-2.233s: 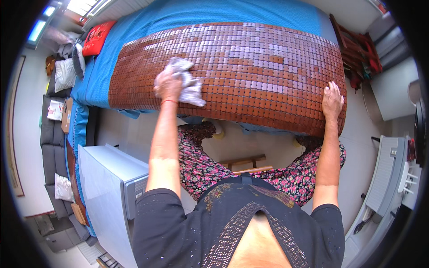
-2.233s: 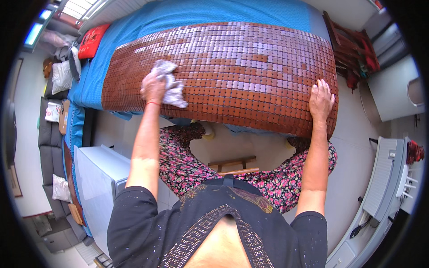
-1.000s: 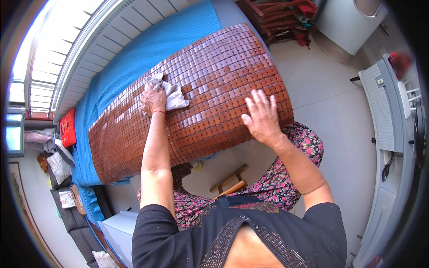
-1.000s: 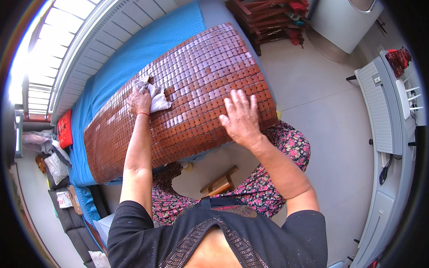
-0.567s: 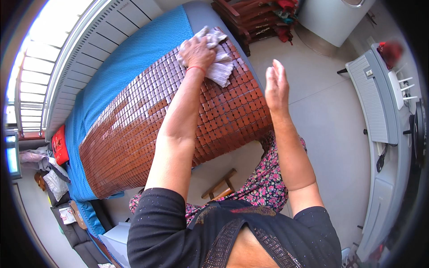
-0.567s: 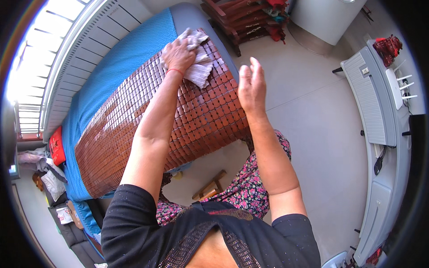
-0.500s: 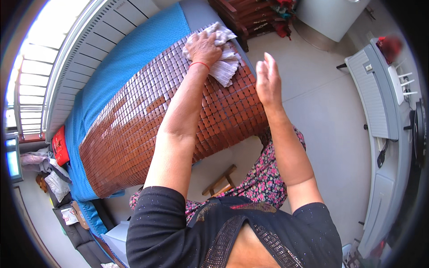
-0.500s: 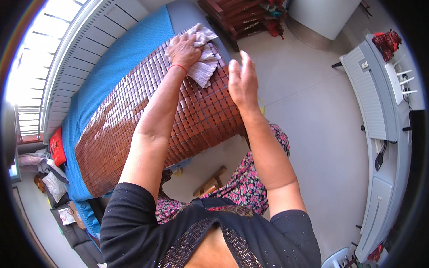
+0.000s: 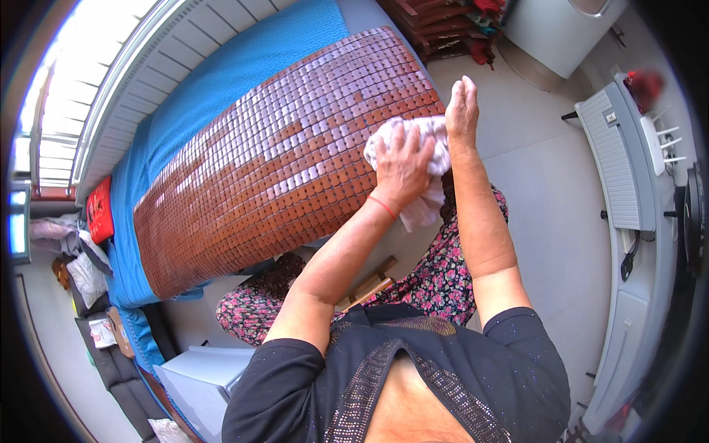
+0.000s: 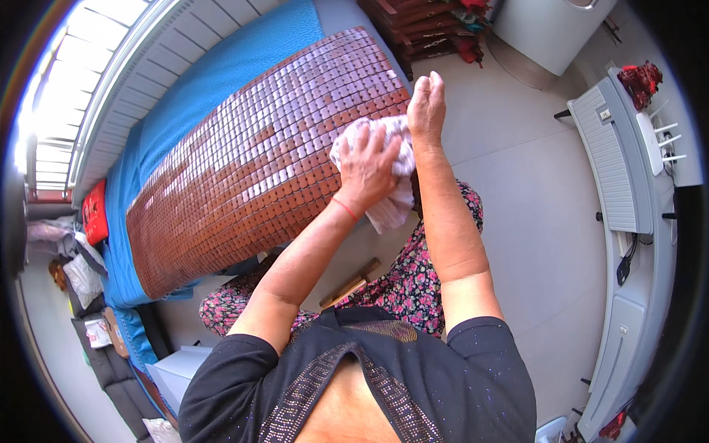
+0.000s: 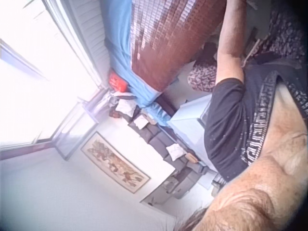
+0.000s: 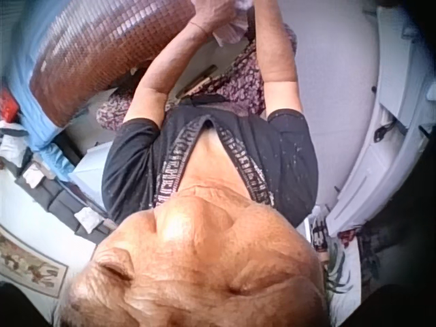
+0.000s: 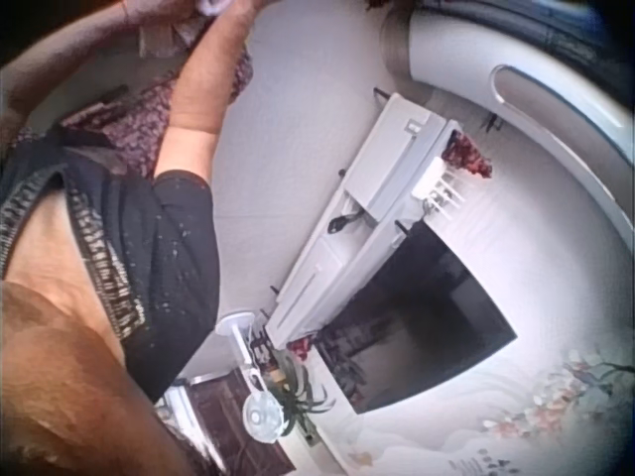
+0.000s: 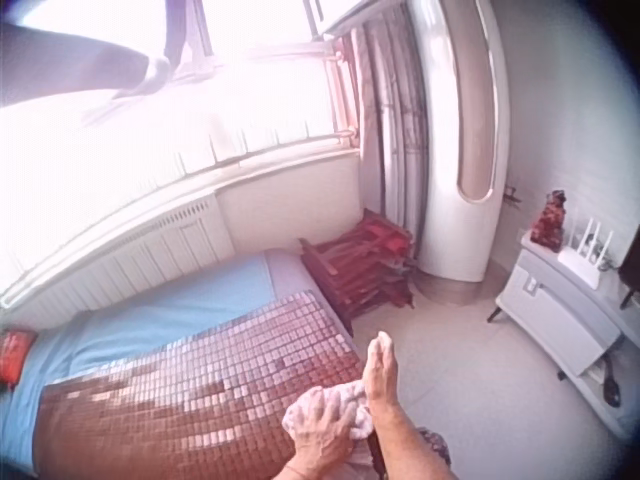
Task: The person wipes a brown bamboo-style mat with a white cloth, moving across its surface and handling its edges.
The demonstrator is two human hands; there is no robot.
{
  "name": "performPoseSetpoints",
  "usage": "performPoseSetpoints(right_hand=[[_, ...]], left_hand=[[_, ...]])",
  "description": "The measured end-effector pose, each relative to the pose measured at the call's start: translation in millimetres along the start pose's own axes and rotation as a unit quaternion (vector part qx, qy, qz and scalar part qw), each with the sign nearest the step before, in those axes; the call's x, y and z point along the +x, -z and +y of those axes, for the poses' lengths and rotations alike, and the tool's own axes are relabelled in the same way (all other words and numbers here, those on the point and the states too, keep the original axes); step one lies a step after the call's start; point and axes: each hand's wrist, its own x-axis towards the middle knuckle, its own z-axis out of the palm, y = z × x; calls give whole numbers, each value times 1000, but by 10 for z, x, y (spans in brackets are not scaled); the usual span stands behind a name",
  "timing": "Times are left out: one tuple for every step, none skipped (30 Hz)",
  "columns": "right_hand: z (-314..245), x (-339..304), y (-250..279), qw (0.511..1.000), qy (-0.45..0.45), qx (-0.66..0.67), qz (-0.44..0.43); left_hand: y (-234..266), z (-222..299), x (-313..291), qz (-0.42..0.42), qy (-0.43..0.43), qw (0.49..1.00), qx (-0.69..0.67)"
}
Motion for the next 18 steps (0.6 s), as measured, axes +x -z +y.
performPoseSetpoints(right_hand=[[41,-19,-24,1000,-9,3,-3],[95,-44,-23,1000,-7,-2,3],[144,-46,-20,1000,1,-5,4],[205,-48,-14,1000,6,-9,5],[199,-63,-56,1000,16,-22,2],[197,-91,-12,1000,-3,-14,-3],[232,-88,-1,1000,-1,-26,-4],[256,-89,-38,999,2,-33,-11],[299,-101,-43,999,21,-46,-6],[237,-199,-183,999,23,-32,-28],[274,-204,-158,997,29,-57,-31],[329,-162,-77,996,34,-83,-26],[348,-177,-128,994,49,-96,-34],[416,-204,-308,989,81,-119,-39],[454,-213,-308,981,79,-171,-43],[467,-208,-284,971,77,-222,-43],[475,-184,-274,967,102,-229,-37],[491,-185,-271,963,97,-250,-40]], left_hand=[[-2,-16,-151,17,-15,1000,13],[37,-41,-255,34,-33,998,30],[77,-121,-323,38,-32,999,18],[140,-224,-394,40,-31,999,6],[208,-385,-447,32,1,999,-19],[220,-583,-480,79,20,997,-2],[305,-816,-482,67,71,995,37],[296,-1199,-587,45,141,986,80],[427,-1433,-622,40,212,969,119],[442,-2059,-906,12,317,933,170],[576,-2254,-964,-11,396,895,203],[833,-2310,-933,-74,449,883,115],[946,-2514,-1087,-25,584,797,153],[990,-2996,-1562,36,610,766,201],[1031,-3041,-1591,-4,652,738,175],[1119,-3044,-1558,-42,689,709,148],[1186,-2985,-1496,-97,657,737,123],[1234,-2939,-1449,-153,622,762,97]])
